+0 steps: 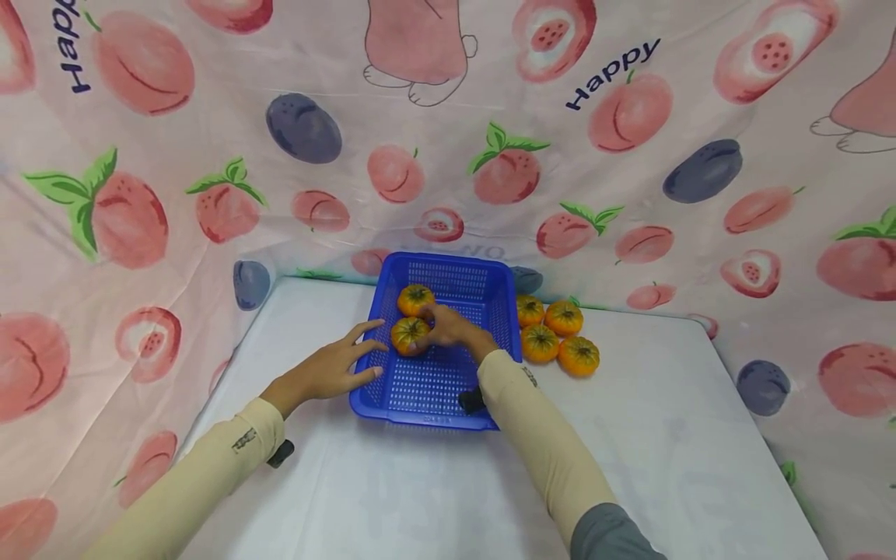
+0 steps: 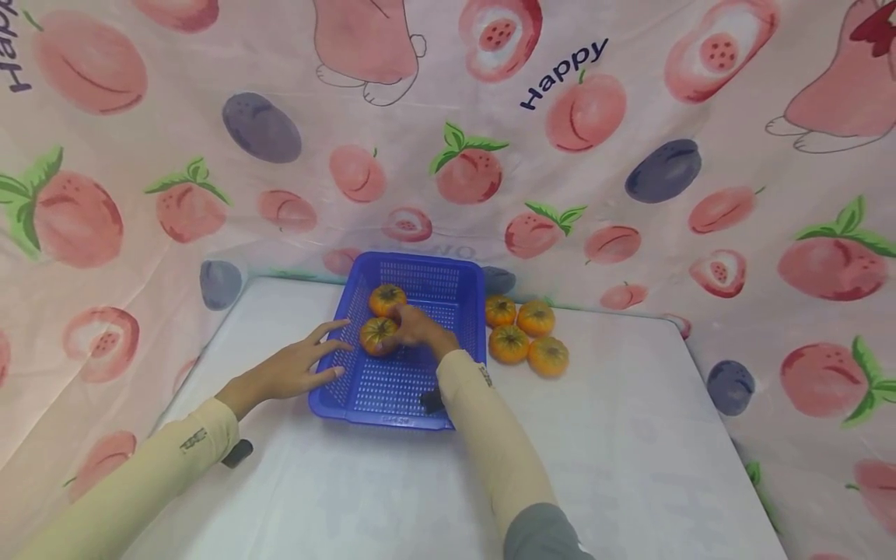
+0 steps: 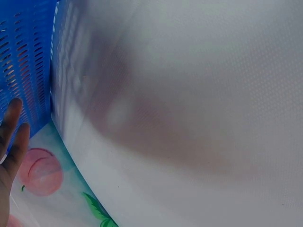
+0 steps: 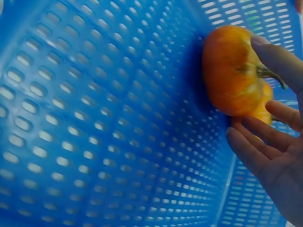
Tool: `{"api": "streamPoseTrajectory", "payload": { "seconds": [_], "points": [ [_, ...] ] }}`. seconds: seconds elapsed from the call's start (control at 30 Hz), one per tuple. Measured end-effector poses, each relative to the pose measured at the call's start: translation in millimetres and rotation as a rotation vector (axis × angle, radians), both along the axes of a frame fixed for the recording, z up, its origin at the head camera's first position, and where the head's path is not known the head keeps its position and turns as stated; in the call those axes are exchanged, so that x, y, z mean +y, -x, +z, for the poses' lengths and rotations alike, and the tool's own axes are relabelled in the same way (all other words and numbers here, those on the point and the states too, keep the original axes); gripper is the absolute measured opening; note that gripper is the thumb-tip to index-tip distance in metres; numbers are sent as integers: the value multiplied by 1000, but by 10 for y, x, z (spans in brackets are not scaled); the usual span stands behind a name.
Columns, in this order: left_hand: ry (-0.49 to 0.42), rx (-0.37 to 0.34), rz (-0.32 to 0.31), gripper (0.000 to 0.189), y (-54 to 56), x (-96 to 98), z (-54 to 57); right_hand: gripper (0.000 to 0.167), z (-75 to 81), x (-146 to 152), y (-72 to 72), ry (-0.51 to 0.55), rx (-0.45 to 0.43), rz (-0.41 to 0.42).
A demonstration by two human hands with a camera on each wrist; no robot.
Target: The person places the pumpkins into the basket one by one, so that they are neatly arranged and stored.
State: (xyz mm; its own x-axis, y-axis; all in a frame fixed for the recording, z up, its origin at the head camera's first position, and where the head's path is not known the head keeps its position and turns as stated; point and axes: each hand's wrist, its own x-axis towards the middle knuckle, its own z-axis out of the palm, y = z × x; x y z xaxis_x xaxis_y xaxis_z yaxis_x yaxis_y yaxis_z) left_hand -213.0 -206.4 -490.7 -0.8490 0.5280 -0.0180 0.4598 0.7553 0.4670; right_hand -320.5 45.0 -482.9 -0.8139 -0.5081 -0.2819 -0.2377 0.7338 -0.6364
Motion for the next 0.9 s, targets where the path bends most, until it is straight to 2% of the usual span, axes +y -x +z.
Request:
{"api": "streamPoseTrajectory", "payload": {
  "seconds": [0.13,0.23,0.43,0.67,0.8,0.9],
  "points": [
    [1,0,1,52,6,-6,-18,79,174,49,-12,14,36,25],
    [7,-7,6,53,14,-5,-32,76,329,116,-14,66,50,45],
    [2,-15,14,54,7,7,-36,72,631,381,-17,121,163,62],
    [-13,-8,14,53,-5,12,-24,63,912,908,-135,176,283,-60],
    [-14,-3,12,52,0,8,-32,58,947,1278,-223,227,331,-152],
    [-13,5,5,52,10,12,-36,54,881,1572,-260,255,370,-211]
  ]
}}
